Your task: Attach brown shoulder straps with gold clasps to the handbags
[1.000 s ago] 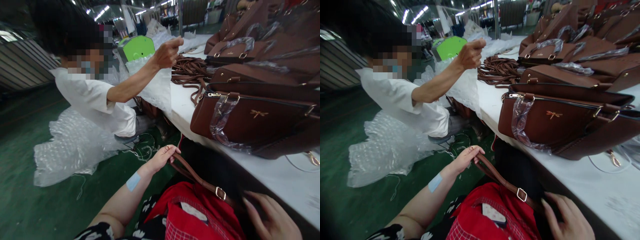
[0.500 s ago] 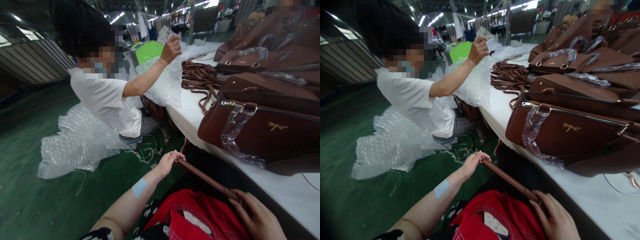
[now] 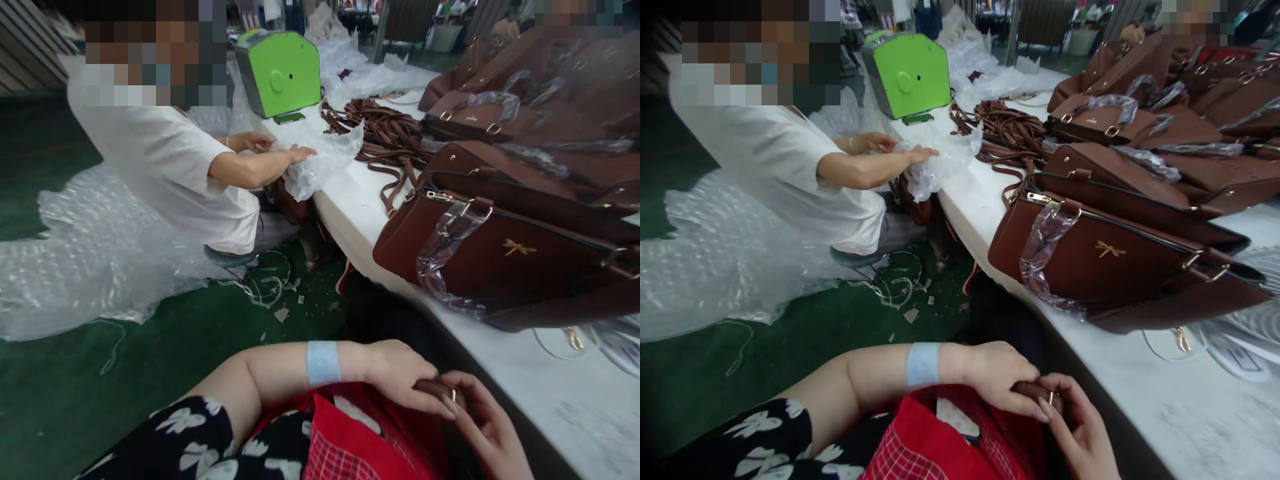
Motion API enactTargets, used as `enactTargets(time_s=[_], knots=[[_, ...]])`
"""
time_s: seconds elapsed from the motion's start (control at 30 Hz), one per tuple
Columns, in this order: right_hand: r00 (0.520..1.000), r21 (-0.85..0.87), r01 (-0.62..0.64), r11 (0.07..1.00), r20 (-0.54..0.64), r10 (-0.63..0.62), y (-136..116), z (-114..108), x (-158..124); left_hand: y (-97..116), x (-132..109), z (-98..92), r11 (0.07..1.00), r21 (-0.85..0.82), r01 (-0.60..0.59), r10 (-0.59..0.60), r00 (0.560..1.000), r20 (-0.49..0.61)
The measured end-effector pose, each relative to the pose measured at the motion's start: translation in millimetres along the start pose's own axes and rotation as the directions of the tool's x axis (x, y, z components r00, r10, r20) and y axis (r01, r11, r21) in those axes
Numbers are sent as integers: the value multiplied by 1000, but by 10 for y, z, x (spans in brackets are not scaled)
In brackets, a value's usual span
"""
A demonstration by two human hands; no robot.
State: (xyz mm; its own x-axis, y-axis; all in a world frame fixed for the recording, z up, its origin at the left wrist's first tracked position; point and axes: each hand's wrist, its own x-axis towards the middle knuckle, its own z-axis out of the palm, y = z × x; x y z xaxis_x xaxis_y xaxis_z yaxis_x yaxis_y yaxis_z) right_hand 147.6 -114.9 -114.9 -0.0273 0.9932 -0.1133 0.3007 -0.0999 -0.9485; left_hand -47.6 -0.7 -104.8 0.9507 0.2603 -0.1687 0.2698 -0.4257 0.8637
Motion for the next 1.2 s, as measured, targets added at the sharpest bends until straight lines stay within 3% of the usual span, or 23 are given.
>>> enactTargets(time_s=[0.07, 0.13, 0.23, 0.33, 0.53, 0.77, 0.9, 1.0, 1.1, 1.2], knots=[[999, 52, -49, 997, 0, 49, -50, -21, -35, -65, 101, 6, 935, -349, 64, 38, 960, 278], [995, 70, -99, 993, 40, 97, -112, -10, -47, -167, 136, 9, 738, -647, 191, 172, 874, 454], [985, 60, -162, 985, 66, 158, -180, 51, -31, -329, 104, 12, 492, -780, 386, 240, 801, 548], [981, -8, -191, 982, 31, 191, -127, 63, 5, -486, -13, -19, 421, -787, 452, 213, 794, 570], [980, -193, -123, 973, 133, 150, 135, -123, 87, -737, -426, -210, 455, -795, 402, 147, 846, 512], [984, -233, -169, 958, 16, 177, 113, -261, 71, -840, -823, -411, 521, -760, 389, -18, 895, 446], [981, -238, -194, 952, -20, 195, 188, -356, 44, -880, -932, -458, 539, -748, 387, -69, 906, 418], [978, -222, -208, 953, -23, 208, 202, -391, 58, -884, -984, -475, 569, -712, 412, -170, 906, 388], [967, -231, -209, 950, 98, 236, 58, -455, 58, -787, -1073, -574, 644, -664, 380, -287, 925, 250], [943, -312, -172, 934, 222, 248, -268, -705, 12, -537, -1211, -888, 787, -555, 270, -299, 953, 41]])
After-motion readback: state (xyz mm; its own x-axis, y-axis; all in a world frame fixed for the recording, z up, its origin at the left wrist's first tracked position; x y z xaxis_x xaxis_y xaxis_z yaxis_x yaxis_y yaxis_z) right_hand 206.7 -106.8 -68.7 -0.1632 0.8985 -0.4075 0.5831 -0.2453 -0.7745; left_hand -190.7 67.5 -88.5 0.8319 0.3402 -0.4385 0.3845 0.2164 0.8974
